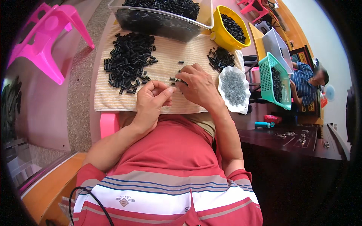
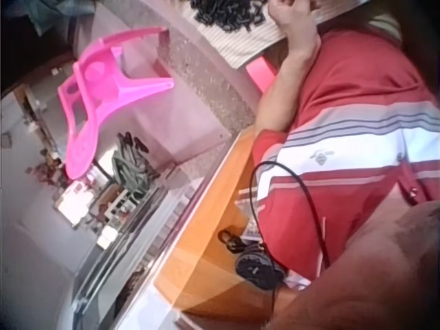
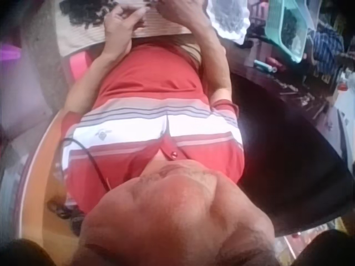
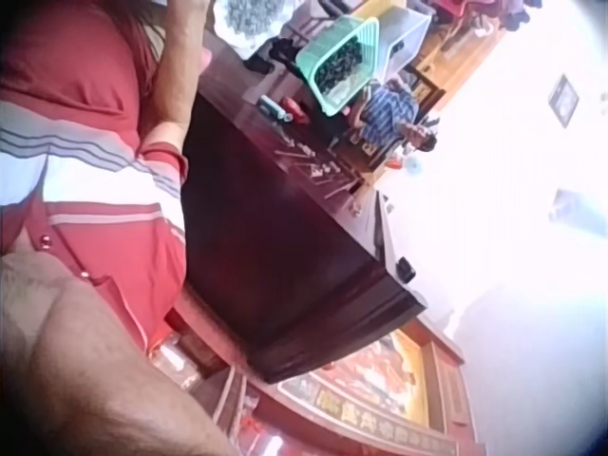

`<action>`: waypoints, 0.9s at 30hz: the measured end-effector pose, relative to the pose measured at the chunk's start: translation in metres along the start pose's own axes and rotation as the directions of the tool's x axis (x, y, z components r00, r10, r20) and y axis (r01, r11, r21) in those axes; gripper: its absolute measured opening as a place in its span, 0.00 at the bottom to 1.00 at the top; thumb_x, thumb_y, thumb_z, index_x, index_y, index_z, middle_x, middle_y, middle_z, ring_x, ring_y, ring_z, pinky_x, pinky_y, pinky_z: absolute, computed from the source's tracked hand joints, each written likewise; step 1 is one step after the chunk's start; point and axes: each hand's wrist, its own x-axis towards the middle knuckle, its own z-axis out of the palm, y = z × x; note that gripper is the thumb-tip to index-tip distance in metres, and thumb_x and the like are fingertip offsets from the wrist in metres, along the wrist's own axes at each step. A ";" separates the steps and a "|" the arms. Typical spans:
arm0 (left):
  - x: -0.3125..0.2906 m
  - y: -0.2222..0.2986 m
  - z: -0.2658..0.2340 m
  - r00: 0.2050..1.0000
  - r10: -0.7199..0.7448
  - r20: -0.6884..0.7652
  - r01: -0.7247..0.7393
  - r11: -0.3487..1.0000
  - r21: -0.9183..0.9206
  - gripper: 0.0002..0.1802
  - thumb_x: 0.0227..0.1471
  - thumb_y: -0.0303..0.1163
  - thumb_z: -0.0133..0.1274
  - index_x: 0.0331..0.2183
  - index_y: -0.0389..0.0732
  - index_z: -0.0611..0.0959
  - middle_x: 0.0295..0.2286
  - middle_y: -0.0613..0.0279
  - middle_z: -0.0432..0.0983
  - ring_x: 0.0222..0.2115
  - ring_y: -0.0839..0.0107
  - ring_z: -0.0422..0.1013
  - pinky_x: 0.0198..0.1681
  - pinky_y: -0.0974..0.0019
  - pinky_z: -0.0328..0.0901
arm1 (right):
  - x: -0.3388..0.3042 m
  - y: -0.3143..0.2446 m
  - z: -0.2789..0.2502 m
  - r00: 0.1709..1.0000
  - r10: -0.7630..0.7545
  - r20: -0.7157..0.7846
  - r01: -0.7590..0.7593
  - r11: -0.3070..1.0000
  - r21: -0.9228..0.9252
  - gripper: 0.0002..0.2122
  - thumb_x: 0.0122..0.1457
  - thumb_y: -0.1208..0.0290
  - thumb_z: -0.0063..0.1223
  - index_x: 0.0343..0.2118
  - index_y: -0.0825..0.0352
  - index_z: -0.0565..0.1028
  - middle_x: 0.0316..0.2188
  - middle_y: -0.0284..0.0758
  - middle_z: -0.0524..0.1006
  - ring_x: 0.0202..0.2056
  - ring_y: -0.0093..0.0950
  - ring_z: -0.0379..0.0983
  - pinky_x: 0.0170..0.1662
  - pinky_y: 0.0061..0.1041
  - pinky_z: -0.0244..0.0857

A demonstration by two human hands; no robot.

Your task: The person assembles small components by picking up plastic connectors and pins from the table and fitting them together by hand.

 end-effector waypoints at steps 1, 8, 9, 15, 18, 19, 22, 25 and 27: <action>0.000 0.000 0.000 1.000 0.002 -0.005 -0.002 1.000 -0.001 0.07 0.54 0.26 0.60 0.34 0.41 0.77 0.30 0.66 0.80 0.24 0.82 0.72 0.30 0.78 0.68 | 0.001 0.000 0.000 1.000 -0.002 0.000 0.002 1.000 0.001 0.09 0.52 0.70 0.59 0.36 0.65 0.81 0.36 0.34 0.78 0.42 0.35 0.72 0.45 0.33 0.68; 0.000 -0.001 -0.001 0.999 0.017 -0.032 -0.017 1.000 0.002 0.07 0.55 0.25 0.59 0.34 0.41 0.76 0.31 0.64 0.80 0.25 0.81 0.72 0.30 0.77 0.69 | 0.000 0.000 0.002 0.997 -0.021 0.069 0.024 0.999 -0.034 0.08 0.50 0.73 0.57 0.34 0.66 0.80 0.39 0.38 0.76 0.45 0.40 0.69 0.48 0.35 0.67; 0.000 -0.002 -0.001 0.999 0.017 -0.032 -0.017 1.000 0.002 0.07 0.55 0.25 0.59 0.34 0.41 0.76 0.31 0.64 0.80 0.25 0.81 0.72 0.30 0.77 0.69 | -0.001 0.001 0.003 0.996 -0.024 0.086 0.029 0.998 -0.059 0.08 0.49 0.74 0.57 0.33 0.67 0.79 0.39 0.38 0.76 0.45 0.40 0.69 0.48 0.35 0.67; 0.000 -0.002 -0.002 0.999 0.014 -0.032 -0.014 1.000 0.012 0.07 0.55 0.26 0.59 0.34 0.41 0.76 0.31 0.63 0.80 0.25 0.81 0.72 0.30 0.76 0.69 | -0.004 0.004 0.009 0.998 -0.053 0.022 0.054 0.997 -0.047 0.08 0.50 0.72 0.61 0.33 0.66 0.80 0.38 0.34 0.76 0.44 0.37 0.69 0.47 0.33 0.67; 0.000 -0.002 -0.002 1.000 0.011 -0.030 -0.010 1.000 0.014 0.07 0.54 0.26 0.59 0.34 0.41 0.76 0.32 0.63 0.80 0.25 0.81 0.72 0.30 0.76 0.69 | -0.007 0.002 0.007 0.998 -0.003 -0.059 0.005 0.999 0.038 0.07 0.50 0.74 0.61 0.33 0.67 0.78 0.39 0.35 0.77 0.44 0.38 0.70 0.46 0.34 0.67; 0.001 -0.002 -0.002 1.000 0.012 -0.028 -0.011 1.000 0.021 0.07 0.54 0.26 0.60 0.34 0.41 0.77 0.32 0.63 0.81 0.25 0.81 0.72 0.30 0.76 0.68 | -0.008 0.003 0.006 0.998 -0.004 -0.059 0.007 0.999 0.038 0.07 0.50 0.74 0.61 0.33 0.67 0.78 0.39 0.35 0.77 0.44 0.38 0.70 0.46 0.34 0.67; 0.001 -0.003 -0.001 0.999 0.015 -0.036 -0.014 1.000 0.027 0.07 0.54 0.26 0.60 0.34 0.41 0.77 0.32 0.63 0.81 0.24 0.82 0.71 0.30 0.76 0.68 | -0.014 0.008 0.005 0.983 -0.020 -0.184 0.039 0.994 0.104 0.07 0.51 0.77 0.61 0.33 0.68 0.76 0.37 0.37 0.78 0.42 0.39 0.72 0.44 0.35 0.68; 0.001 -0.002 0.000 0.999 0.012 -0.033 -0.010 0.999 0.040 0.07 0.54 0.26 0.60 0.34 0.41 0.77 0.31 0.63 0.81 0.24 0.82 0.71 0.29 0.77 0.68 | -0.021 0.007 0.005 0.965 -0.011 -0.263 0.068 0.976 0.208 0.09 0.51 0.80 0.61 0.36 0.68 0.76 0.34 0.39 0.78 0.38 0.41 0.74 0.41 0.34 0.69; 0.001 -0.001 0.000 1.000 0.006 -0.020 -0.005 0.999 0.054 0.07 0.54 0.27 0.60 0.33 0.41 0.77 0.31 0.64 0.80 0.24 0.82 0.71 0.29 0.77 0.67 | -0.026 0.002 0.005 0.949 -0.003 -0.314 0.106 0.943 0.314 0.06 0.52 0.78 0.59 0.33 0.68 0.77 0.31 0.39 0.79 0.35 0.41 0.75 0.40 0.35 0.69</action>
